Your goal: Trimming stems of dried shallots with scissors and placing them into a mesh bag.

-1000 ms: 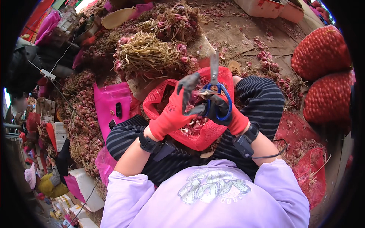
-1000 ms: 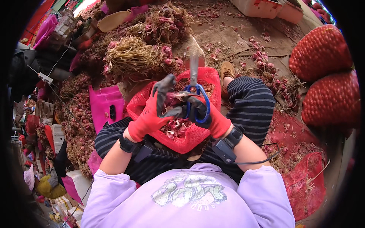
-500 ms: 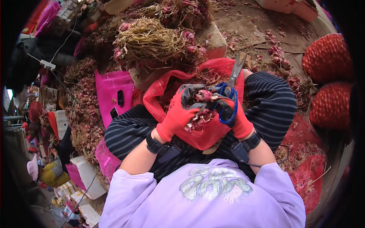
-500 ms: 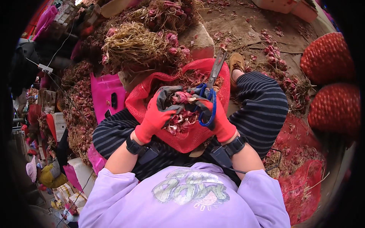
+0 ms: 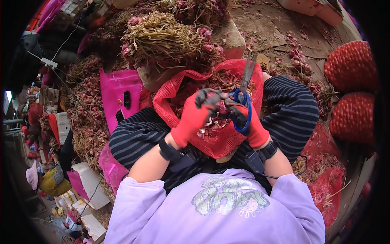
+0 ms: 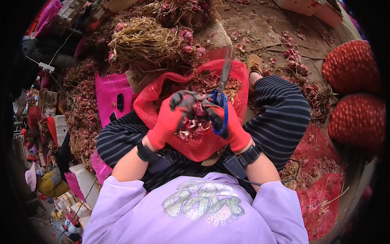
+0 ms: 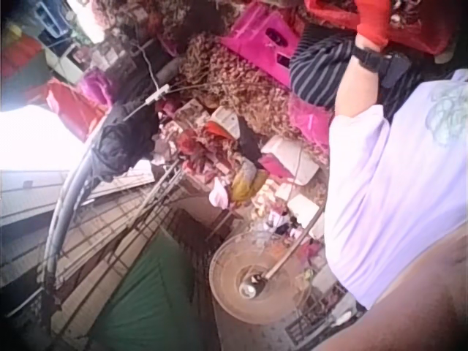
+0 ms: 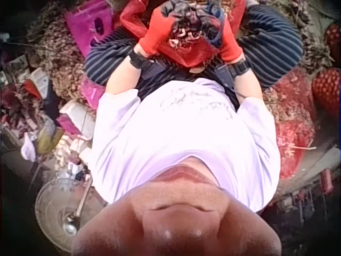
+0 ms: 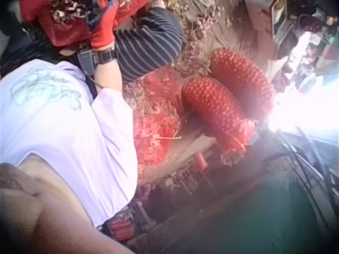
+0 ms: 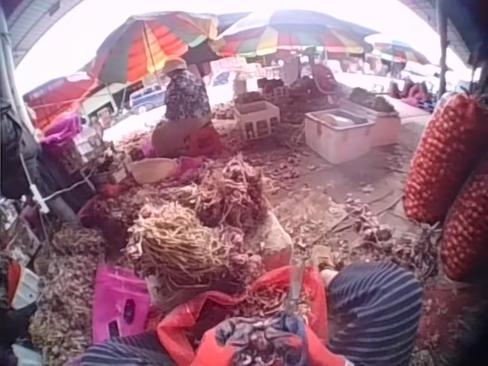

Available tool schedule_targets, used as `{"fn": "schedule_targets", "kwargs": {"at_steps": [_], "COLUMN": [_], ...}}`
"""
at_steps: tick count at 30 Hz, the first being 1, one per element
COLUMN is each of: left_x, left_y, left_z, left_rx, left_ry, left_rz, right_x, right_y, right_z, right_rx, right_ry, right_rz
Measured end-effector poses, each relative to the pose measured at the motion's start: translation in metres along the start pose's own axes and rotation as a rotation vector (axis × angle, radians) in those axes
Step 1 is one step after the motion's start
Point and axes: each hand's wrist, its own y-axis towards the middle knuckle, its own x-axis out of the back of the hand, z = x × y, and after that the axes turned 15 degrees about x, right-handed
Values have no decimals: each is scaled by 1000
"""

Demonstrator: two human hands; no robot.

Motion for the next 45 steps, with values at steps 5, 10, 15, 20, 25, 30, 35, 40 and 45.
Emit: {"fn": "schedule_targets", "kwargs": {"at_steps": [5, 10, 15, 20, 25, 30, 35, 40, 45], "left_x": [26, 34, 20, 20, 21, 13, 10, 16, 22], "left_y": [14, 22, 16, 4, 12, 5, 6, -3, -17], "left_z": [29, 25, 16, 14, 28, 23, 37, 11, 0], "left_rx": [162, 179, -438, 395, 119, -188, -274, 401, 262], "left_ry": [-324, 21, 827, -82, 354, 1043, 859, -109, 189], "left_rz": [162, -172, -604, 117, -27, -402, -235, 194, 155], "right_x": [-7, -5, -12, 13, -19, -8, 8, -8, -17], "right_y": [3, 7, 6, 4, -1, 1, 4, 6, 13], "right_z": [1, 8, 22, -15, -14, -12, -24, -1, 5], "right_rx": [106, 207, 274, 437, 236, 41, 71, 431, 76], "right_ry": [-129, -365, -303, -477, -344, -189, -105, -536, -20], "right_rz": [-10, 19, -63, -80, -100, -164, -214, -26, -90]}}
